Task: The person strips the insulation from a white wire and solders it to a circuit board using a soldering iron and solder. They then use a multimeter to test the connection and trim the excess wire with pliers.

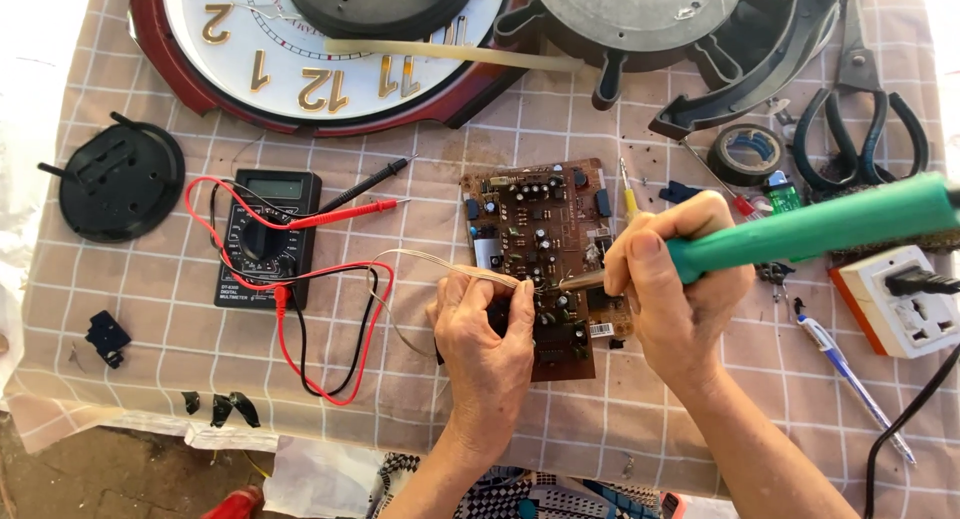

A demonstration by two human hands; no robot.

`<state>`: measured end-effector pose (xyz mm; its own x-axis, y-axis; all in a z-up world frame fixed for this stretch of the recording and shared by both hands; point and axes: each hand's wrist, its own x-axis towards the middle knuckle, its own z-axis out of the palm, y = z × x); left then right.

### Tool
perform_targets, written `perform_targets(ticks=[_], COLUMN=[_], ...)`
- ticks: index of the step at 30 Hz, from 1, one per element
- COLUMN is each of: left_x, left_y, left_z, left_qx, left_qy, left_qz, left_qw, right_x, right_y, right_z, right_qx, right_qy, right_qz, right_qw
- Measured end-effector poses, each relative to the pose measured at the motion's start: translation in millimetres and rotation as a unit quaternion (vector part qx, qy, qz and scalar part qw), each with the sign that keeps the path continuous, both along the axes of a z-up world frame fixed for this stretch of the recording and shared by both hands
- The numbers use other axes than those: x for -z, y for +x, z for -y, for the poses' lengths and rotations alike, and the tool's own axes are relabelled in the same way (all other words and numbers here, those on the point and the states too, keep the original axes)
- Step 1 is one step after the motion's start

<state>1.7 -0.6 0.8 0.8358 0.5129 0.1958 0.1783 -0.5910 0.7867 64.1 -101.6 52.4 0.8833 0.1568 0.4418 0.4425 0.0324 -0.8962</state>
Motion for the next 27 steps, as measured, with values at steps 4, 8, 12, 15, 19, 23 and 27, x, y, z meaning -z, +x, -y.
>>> perform_targets(ticks=[4,8,12,15,19,23,27], left_x=[-1.5,-1.1,0.7,1.4,-0.1,0.8,-1.7], left_y=[0.1,0.3,0.0,-0.6,-0.3,-0.1,-0.6], left_z=[0.1,0.0,0.1,0.3,0.6,0.7,0.3], left_qx=[-0.003,0.000,-0.002,0.000,0.001,0.002,0.006], left_qy=[-0.007,0.002,0.006,0.011,0.013,0.003,-0.008], left_qz=[0.006,0.010,0.011,0.015,0.019,0.014,0.009], left_qw=[1.000,1.000,1.000,1.000,1.000,1.000,1.000], right_x=[5.5,8.8,8.4,8.8,11.3,12.0,12.5], right_y=[-4.0,-7.5,-3.2,-3.3,-4.1,-4.8,-6.0], right_z=[-0.7,1.8,0.8,1.7,4.4,5.4,4.8], right_qx=[-0.017,-0.063,-0.013,0.021,-0.002,-0.017,-0.035], right_qy=[-0.001,0.006,0.037,0.067,0.042,0.023,0.024], right_qz=[0.019,0.020,0.028,0.017,0.033,0.024,0.041], right_qw=[1.000,0.998,0.999,0.997,0.999,0.999,0.998])
